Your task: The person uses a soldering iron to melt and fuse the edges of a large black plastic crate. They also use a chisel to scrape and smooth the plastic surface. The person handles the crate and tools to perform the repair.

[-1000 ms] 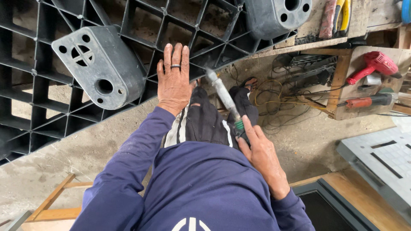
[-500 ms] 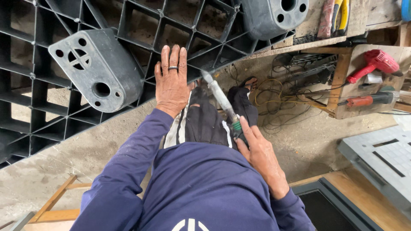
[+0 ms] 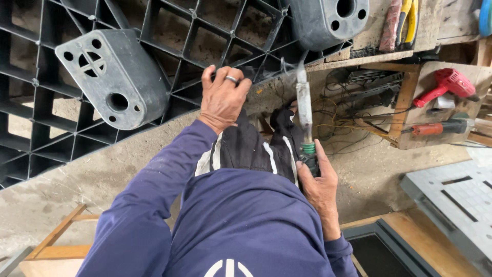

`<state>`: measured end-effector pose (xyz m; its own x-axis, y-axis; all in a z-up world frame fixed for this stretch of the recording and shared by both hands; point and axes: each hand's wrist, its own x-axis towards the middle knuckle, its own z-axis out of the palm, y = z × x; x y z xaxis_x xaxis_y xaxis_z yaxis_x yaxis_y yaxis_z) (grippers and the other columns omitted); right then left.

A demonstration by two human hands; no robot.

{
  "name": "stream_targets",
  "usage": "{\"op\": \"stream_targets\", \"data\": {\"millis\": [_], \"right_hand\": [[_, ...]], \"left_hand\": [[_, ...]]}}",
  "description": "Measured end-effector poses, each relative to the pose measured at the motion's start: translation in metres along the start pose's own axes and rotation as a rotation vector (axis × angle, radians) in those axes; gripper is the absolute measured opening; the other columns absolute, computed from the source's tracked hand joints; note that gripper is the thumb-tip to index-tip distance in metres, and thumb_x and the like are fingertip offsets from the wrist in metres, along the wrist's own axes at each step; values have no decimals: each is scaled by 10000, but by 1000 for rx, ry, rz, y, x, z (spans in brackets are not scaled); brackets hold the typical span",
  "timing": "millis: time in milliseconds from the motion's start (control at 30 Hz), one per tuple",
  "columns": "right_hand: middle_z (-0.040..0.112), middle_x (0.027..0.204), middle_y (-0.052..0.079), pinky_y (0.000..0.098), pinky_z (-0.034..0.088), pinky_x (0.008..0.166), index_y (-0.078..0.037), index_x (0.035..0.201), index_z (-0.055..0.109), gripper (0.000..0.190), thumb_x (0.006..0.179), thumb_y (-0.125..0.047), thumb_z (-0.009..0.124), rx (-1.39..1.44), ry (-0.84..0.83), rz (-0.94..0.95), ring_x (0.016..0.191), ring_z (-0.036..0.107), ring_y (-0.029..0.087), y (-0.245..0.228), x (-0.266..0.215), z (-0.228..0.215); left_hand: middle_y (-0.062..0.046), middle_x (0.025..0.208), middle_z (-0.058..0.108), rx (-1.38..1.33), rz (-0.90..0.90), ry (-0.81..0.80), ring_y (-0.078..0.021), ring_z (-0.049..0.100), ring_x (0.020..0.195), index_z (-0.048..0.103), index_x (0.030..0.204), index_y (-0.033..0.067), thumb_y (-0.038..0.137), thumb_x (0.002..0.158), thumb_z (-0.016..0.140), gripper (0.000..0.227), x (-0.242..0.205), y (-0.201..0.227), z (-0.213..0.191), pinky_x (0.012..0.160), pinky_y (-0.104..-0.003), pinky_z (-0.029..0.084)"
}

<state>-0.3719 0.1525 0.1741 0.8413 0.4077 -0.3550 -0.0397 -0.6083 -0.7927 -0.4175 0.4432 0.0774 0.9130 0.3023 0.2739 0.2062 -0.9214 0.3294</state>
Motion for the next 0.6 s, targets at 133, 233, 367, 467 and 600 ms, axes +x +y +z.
{"op": "stream_targets", "data": {"millis": [133,233,367,467,600], "right_hand": [[701,1126,69,240,533,869,4,1519,489,658,899,-52,703,82,25,41,956,636,90,9,7,-14],[703,1123,73,241,521,875,8,1517,499,655,903,-40,723,40,27,-42,956,626,95,18,18,-29],[678,1032,72,256,498,750,-31,1542,507,685,892,-50,721,108,-8,88,822,577,108,25,31,-50],[703,1096,62,240,519,860,-10,1517,498,666,891,-46,720,43,-21,-62,929,622,91,30,36,-67],[706,1080,68,246,522,861,-11,1501,521,669,869,-48,737,15,-13,-55,925,626,95,42,34,-86]], "left_hand": [[-9,995,604,-47,59,-1,-230,566,1061,697,889,135,234,883,769,123,17,6,0,1048,-515,329],[-30,986,618,-35,80,-6,-237,570,1028,699,839,124,269,866,759,159,29,17,5,1003,-507,344],[-61,978,627,-8,100,3,-240,559,972,708,828,131,277,895,759,169,52,36,18,945,-470,359],[-46,1016,630,99,167,58,-224,561,999,724,883,126,231,893,722,106,78,54,32,938,-431,392],[-84,878,638,36,-61,-250,-264,566,840,690,847,99,502,1098,608,482,117,59,42,842,-458,416]]}}
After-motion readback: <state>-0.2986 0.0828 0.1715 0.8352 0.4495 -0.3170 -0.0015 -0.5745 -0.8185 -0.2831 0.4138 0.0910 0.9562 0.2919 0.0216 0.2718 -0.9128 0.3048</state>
